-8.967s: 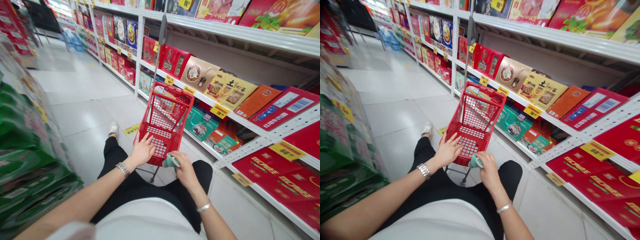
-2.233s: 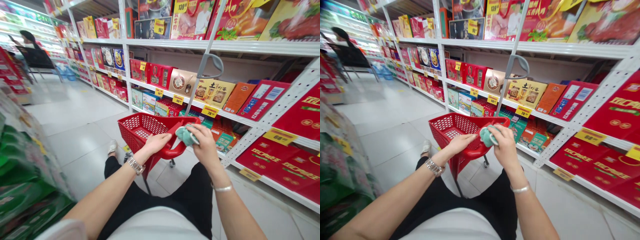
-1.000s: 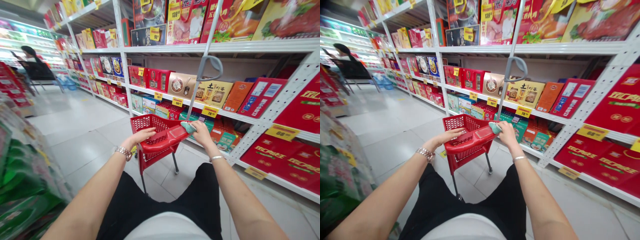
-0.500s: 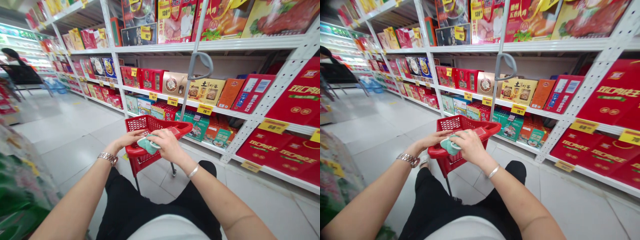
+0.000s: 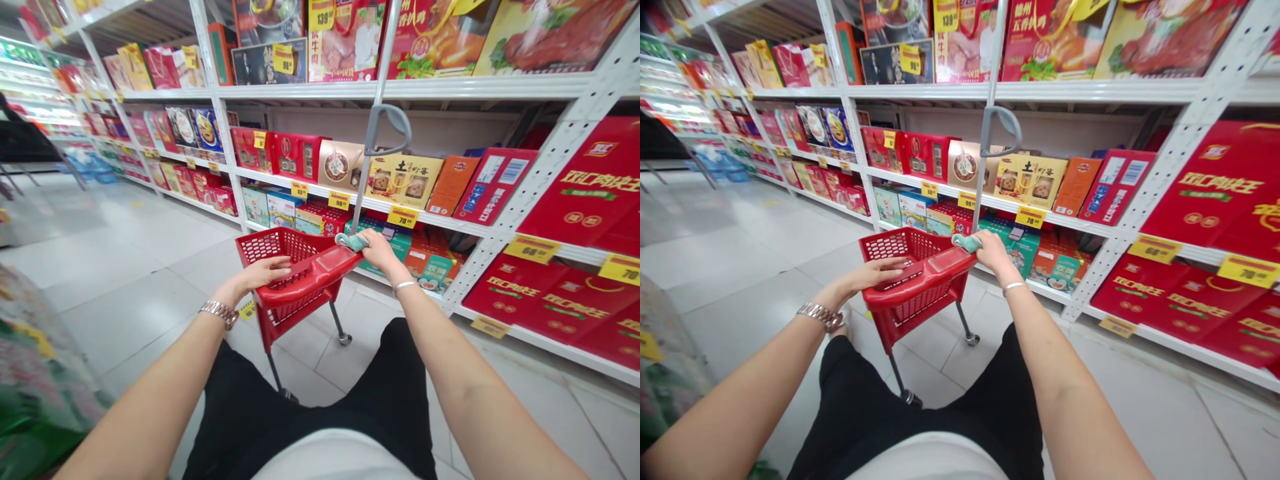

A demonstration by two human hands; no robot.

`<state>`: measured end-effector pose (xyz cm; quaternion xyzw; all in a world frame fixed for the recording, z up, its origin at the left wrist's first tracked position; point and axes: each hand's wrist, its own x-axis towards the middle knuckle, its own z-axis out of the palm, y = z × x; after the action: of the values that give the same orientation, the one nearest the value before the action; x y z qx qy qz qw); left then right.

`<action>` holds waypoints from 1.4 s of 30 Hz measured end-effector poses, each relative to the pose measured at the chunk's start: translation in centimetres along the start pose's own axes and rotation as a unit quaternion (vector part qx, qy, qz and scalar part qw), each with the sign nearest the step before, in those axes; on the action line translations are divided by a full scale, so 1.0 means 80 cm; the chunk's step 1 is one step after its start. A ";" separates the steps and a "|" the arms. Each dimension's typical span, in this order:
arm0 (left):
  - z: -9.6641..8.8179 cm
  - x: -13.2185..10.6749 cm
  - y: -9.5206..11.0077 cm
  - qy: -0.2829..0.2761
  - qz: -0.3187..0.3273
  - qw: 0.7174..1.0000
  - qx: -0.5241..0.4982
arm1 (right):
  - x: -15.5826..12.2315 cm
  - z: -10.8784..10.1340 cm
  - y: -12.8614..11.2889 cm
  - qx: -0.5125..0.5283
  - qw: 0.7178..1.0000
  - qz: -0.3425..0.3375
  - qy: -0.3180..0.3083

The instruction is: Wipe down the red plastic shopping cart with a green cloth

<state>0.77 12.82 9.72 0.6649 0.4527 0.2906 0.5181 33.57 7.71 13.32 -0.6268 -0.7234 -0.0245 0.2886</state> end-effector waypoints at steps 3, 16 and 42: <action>0.003 0.002 0.004 0.011 0.014 1.000 0.003 | 0.003 0.004 -0.004 -0.008 1.000 0.011 0.003; -0.037 -0.072 0.046 0.292 0.079 0.907 0.295 | -0.057 0.017 -0.096 -0.049 0.998 -0.024 0.025; 0.039 -0.150 0.040 0.188 0.254 0.821 0.475 | -0.174 0.015 -0.056 0.238 0.929 -0.021 0.284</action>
<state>-0.69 0.49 12.83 0.8525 0.4387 0.2799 -0.0493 29.65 -5.20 7.55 -0.4911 -0.6086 -0.0350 0.6223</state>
